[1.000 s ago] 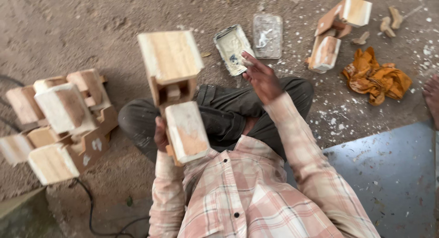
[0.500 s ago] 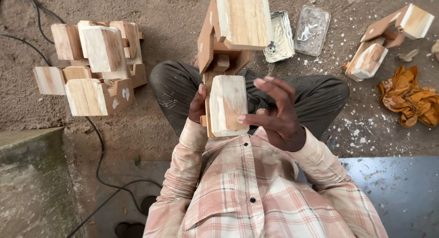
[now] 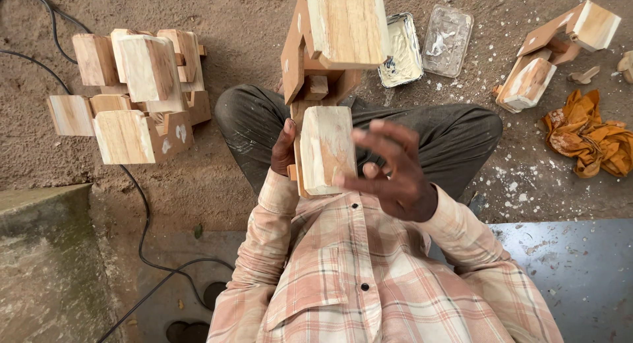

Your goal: The person sits on the ground and applies white glue to small wooden blocks using their fingers. They repeatedly dip fingers into a container of glue and spread it onto the surfaces of the blocks, handling them one at a time.

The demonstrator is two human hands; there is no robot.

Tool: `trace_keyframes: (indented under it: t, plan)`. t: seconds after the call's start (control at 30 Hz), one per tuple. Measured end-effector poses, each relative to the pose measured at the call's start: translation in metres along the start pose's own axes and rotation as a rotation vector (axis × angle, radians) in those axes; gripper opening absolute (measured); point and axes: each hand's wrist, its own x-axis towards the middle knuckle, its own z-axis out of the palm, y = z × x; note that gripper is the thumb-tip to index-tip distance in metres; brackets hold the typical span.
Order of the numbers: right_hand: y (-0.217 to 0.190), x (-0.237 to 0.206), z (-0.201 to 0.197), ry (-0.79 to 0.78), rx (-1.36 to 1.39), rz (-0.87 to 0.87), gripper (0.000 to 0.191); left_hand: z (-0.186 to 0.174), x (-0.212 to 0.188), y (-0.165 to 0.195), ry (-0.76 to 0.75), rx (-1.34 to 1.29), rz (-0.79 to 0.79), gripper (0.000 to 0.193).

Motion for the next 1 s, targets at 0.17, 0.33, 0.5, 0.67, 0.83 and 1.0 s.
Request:
trace_keyframes:
  t: [0.17,0.33,0.5,0.67,0.83,1.0]
  plan:
    - [0.0,-0.008,-0.001,-0.001,0.04,0.075,0.042,0.003,0.001,0.001,0.026,0.031,0.037,0.066]
    - [0.003,-0.012,0.001,0.113,-0.225,-0.118,0.037,0.013,-0.001,0.002,-0.004,0.02,0.023,0.07]
    - [0.007,-0.01,0.002,0.115,-0.292,-0.092,0.04,0.017,-0.001,0.001,-0.016,0.0,0.024,0.069]
    - [0.008,-0.011,0.002,0.133,-0.187,-0.145,0.039,0.008,-0.001,0.001,-0.005,0.026,0.046,0.065]
    - [0.004,-0.007,0.002,0.094,-0.2,-0.141,0.039,-0.005,0.008,-0.003,-0.033,0.019,0.065,0.06]
    - [0.0,-0.002,-0.004,0.036,-0.299,-0.09,0.046,-0.015,0.007,-0.004,-0.062,0.04,0.038,0.059]
